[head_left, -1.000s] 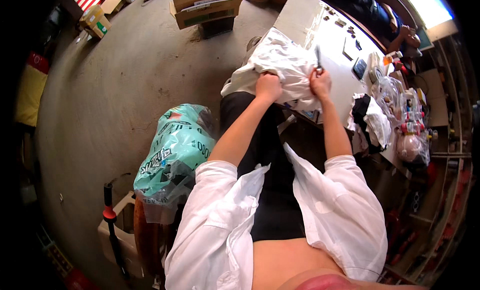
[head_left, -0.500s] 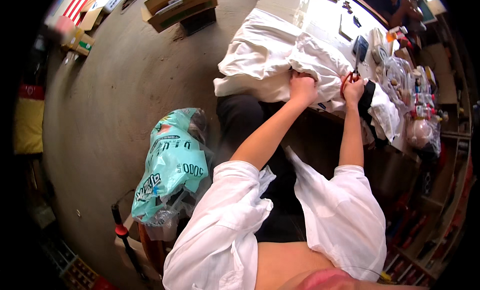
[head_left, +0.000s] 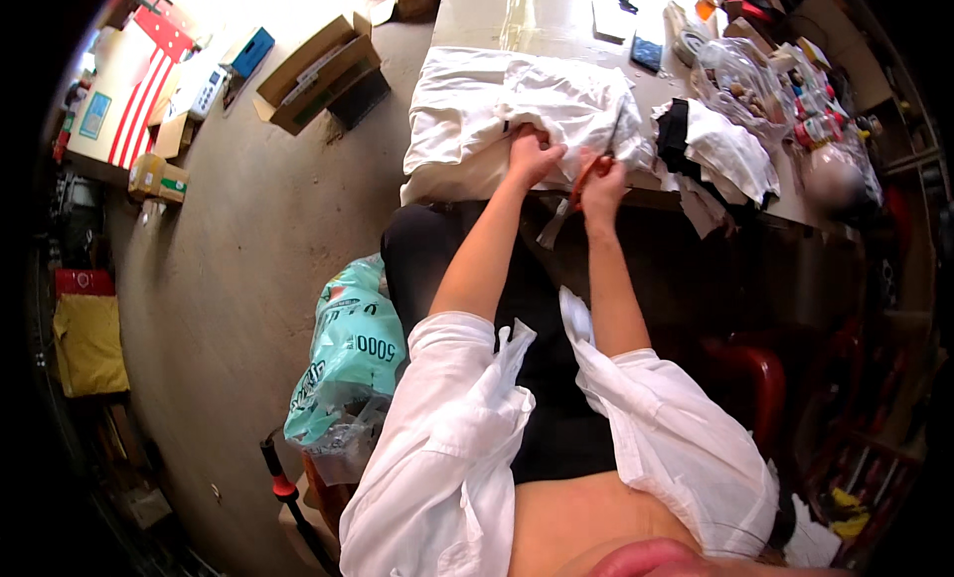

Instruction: The person sits on the floor and uses orange-handled scissors to cut a white fabric item, likely a shirt, on a low table. They repeatedly adjust the fabric and make cuts along seams and edges, separating pieces of the material.

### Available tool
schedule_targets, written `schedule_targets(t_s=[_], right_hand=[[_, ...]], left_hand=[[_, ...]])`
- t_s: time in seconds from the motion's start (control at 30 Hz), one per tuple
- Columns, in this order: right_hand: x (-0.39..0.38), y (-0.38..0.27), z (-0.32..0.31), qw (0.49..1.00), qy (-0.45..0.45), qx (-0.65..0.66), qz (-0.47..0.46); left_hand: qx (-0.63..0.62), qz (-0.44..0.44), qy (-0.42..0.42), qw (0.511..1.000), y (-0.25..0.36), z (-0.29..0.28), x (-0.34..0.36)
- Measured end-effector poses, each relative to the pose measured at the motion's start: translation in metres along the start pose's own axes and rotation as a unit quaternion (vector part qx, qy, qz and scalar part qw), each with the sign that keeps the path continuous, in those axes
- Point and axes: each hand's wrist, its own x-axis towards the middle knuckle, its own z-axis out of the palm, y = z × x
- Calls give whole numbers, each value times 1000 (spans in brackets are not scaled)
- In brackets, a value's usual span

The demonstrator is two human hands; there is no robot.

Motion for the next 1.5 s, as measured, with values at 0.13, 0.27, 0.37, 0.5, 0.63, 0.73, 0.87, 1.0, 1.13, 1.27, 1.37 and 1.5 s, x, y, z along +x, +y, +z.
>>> schedule_targets(t_s=[0.13,0.27,0.37,0.5,0.63,0.73,0.87,1.0,1.13,1.27,1.37,1.5], right_hand=[[-5,18,14,997,61,-37,27],[-23,-22,18,898,-41,364,244],[-9,-8,2,886,-31,361,291],[1,7,-2,893,-2,387,230],[2,-5,-12,901,-31,376,212],[4,-21,-21,909,-34,369,192],[9,-22,-35,908,-33,378,181],[4,-30,-43,907,-51,376,184],[-11,-37,-47,910,-66,366,186],[-14,-35,-58,935,-3,323,146],[-21,-36,-55,944,-26,302,135],[-30,-20,-44,951,2,282,126]], left_hand=[[-253,-217,-49,942,54,-17,-14],[-314,-220,-59,922,49,-22,-30],[-251,-232,-98,934,73,-19,-46],[-318,-209,-69,922,59,-25,-55],[-448,-322,38,833,36,-33,-40],[-437,-364,48,822,33,-38,-26],[-468,-415,25,780,34,-36,-6],[-379,-442,6,813,27,-38,6],[-314,-399,24,861,10,-47,28],[-303,-365,24,880,31,-53,17],[-280,-392,-1,876,3,-78,12],[-323,-380,-27,866,-4,-96,0]])
